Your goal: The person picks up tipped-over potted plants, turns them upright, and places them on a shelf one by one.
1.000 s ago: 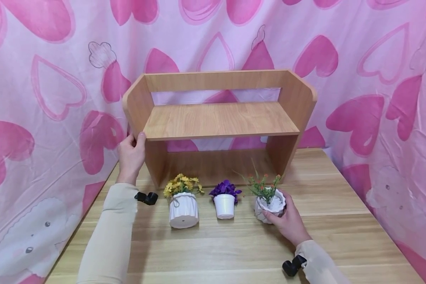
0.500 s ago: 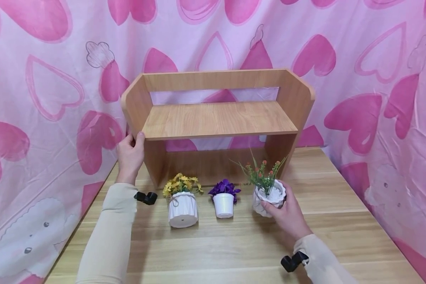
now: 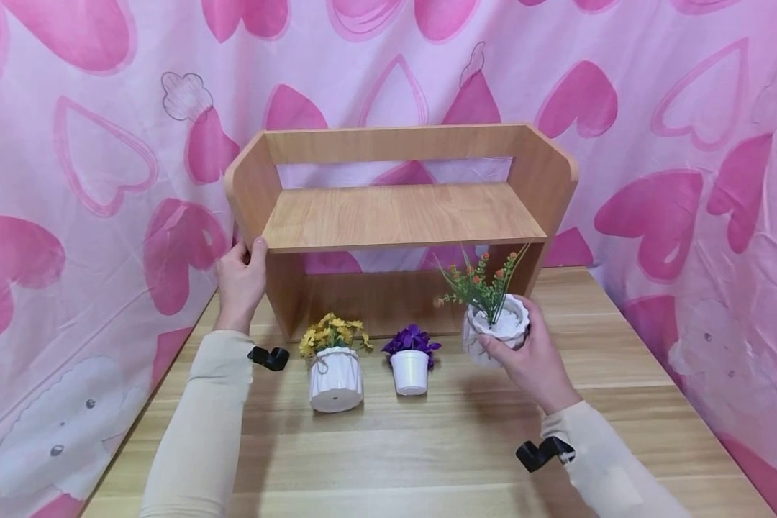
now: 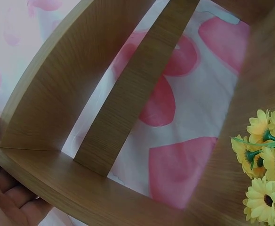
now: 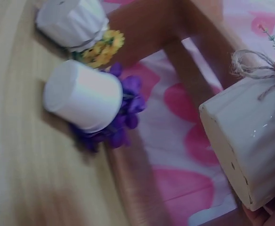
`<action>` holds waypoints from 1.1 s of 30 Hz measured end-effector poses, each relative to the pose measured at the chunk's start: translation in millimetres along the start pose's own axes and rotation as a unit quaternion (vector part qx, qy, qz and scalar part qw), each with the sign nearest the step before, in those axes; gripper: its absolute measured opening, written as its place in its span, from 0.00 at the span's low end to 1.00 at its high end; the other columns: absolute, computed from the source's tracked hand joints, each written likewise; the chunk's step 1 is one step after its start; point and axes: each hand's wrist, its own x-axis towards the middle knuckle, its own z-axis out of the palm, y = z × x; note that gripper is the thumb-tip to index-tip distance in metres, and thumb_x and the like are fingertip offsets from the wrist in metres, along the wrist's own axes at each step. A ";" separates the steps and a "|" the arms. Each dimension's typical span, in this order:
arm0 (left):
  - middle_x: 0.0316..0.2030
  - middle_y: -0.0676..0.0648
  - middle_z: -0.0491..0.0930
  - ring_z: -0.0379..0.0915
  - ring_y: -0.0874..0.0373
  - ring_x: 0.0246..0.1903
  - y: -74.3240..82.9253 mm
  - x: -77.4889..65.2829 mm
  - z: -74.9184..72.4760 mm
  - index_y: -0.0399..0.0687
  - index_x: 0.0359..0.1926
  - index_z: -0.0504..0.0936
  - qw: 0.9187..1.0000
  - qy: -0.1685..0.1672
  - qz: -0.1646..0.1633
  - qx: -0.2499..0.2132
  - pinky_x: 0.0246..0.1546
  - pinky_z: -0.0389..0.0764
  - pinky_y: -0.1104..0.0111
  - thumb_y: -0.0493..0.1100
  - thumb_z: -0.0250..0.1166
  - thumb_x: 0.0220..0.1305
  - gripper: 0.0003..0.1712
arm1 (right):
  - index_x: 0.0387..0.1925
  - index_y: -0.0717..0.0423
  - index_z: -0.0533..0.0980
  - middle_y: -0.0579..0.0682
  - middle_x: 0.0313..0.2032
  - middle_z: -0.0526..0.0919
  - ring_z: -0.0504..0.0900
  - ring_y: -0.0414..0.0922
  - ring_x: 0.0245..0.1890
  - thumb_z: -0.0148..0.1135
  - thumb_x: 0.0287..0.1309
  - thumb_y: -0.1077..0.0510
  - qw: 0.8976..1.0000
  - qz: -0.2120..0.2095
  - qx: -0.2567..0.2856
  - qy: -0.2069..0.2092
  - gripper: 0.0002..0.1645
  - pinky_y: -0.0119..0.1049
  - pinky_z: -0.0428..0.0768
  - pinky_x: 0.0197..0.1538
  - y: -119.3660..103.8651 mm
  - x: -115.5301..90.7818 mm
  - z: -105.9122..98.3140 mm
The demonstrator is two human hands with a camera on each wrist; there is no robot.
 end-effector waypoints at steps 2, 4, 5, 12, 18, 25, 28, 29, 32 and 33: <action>0.65 0.35 0.83 0.80 0.45 0.64 -0.4 0.4 1.2 0.39 0.65 0.85 1.000 0.004 0.008 0.000 0.72 0.76 0.52 0.59 0.56 0.80 0.32 | 0.78 0.62 0.59 0.64 0.68 0.74 0.75 0.33 0.58 0.76 0.64 0.62 1.000 -0.010 0.001 0.000 0.48 0.14 0.73 0.58 -6.9 4.7 -2.8; 0.65 0.35 0.83 0.80 0.46 0.63 -1.2 0.6 2.3 0.39 0.65 0.84 1.000 0.004 0.010 0.002 0.72 0.76 0.52 0.59 0.55 0.80 0.31 | 0.78 0.63 0.59 0.65 0.68 0.74 0.75 0.33 0.58 0.75 0.64 0.62 1.000 -0.017 0.003 0.002 0.48 0.14 0.73 0.58 -14.1 9.6 -5.9; 0.63 0.34 0.84 0.81 0.46 0.61 -1.8 0.9 3.0 0.38 0.63 0.85 1.000 0.006 0.012 0.005 0.70 0.78 0.54 0.58 0.55 0.80 0.31 | 0.78 0.64 0.59 0.65 0.67 0.74 0.75 0.34 0.58 0.75 0.65 0.62 1.000 -0.018 0.006 0.001 0.48 0.14 0.73 0.57 -17.8 11.9 -7.5; 0.42 0.31 0.84 0.74 0.44 0.45 -5.0 2.8 6.7 0.31 0.44 0.83 0.999 0.026 0.035 0.023 0.47 0.70 0.68 0.56 0.55 0.80 0.29 | 0.80 0.62 0.59 0.63 0.70 0.73 0.74 0.48 0.64 0.75 0.65 0.60 1.000 -0.015 -0.004 0.024 0.50 0.14 0.72 0.57 -40.9 25.7 -17.9; 0.47 0.31 0.86 0.77 0.44 0.49 -6.3 4.1 5.4 0.30 0.46 0.84 0.999 0.030 0.039 0.020 0.56 0.75 0.60 0.55 0.56 0.80 0.28 | 0.80 0.62 0.59 0.60 0.71 0.73 0.74 0.45 0.64 0.76 0.65 0.58 0.999 -0.028 0.003 0.042 0.51 0.17 0.73 0.59 -53.5 43.5 -21.8; 0.58 0.33 0.87 0.80 0.45 0.57 -8.5 5.4 6.9 0.32 0.54 0.86 0.999 0.027 0.036 0.007 0.66 0.75 0.55 0.55 0.56 0.81 0.29 | 0.80 0.60 0.59 0.56 0.69 0.73 0.74 0.41 0.64 0.76 0.65 0.58 0.997 -0.031 0.025 0.068 0.50 0.20 0.75 0.62 -64.6 63.4 -28.8; 0.59 0.33 0.86 0.80 0.44 0.58 -8.9 4.6 6.8 0.33 0.56 0.86 0.999 0.022 0.027 0.006 0.67 0.75 0.53 0.57 0.55 0.80 0.30 | 0.80 0.58 0.60 0.55 0.68 0.74 0.75 0.41 0.63 0.76 0.65 0.56 0.996 -0.029 0.021 0.077 0.50 0.22 0.76 0.63 -67.9 70.8 -31.7; 0.60 0.33 0.85 0.80 0.44 0.59 -8.9 4.2 6.6 0.33 0.57 0.86 0.999 0.021 0.025 0.005 0.68 0.75 0.53 0.57 0.54 0.80 0.31 | 0.80 0.57 0.60 0.54 0.68 0.74 0.75 0.40 0.63 0.76 0.65 0.56 0.996 -0.027 0.020 0.079 0.50 0.23 0.76 0.63 -69.0 73.3 -32.7; 0.62 0.33 0.84 0.80 0.43 0.62 -8.6 3.5 6.0 0.34 0.61 0.85 1.000 0.017 0.023 0.001 0.71 0.74 0.52 0.58 0.54 0.80 0.32 | 0.80 0.56 0.60 0.53 0.68 0.74 0.75 0.40 0.64 0.76 0.65 0.54 0.996 -0.024 0.019 0.083 0.50 0.27 0.76 0.66 -72.8 80.5 -35.9; 0.63 0.33 0.84 0.80 0.43 0.62 -8.4 3.4 5.8 0.34 0.62 0.85 1.000 0.017 0.023 -0.001 0.71 0.74 0.52 0.58 0.54 0.80 0.32 | 0.80 0.55 0.60 0.52 0.68 0.74 0.74 0.40 0.64 0.76 0.65 0.53 0.996 -0.023 0.014 0.083 0.50 0.27 0.76 0.66 -74.0 82.7 -37.0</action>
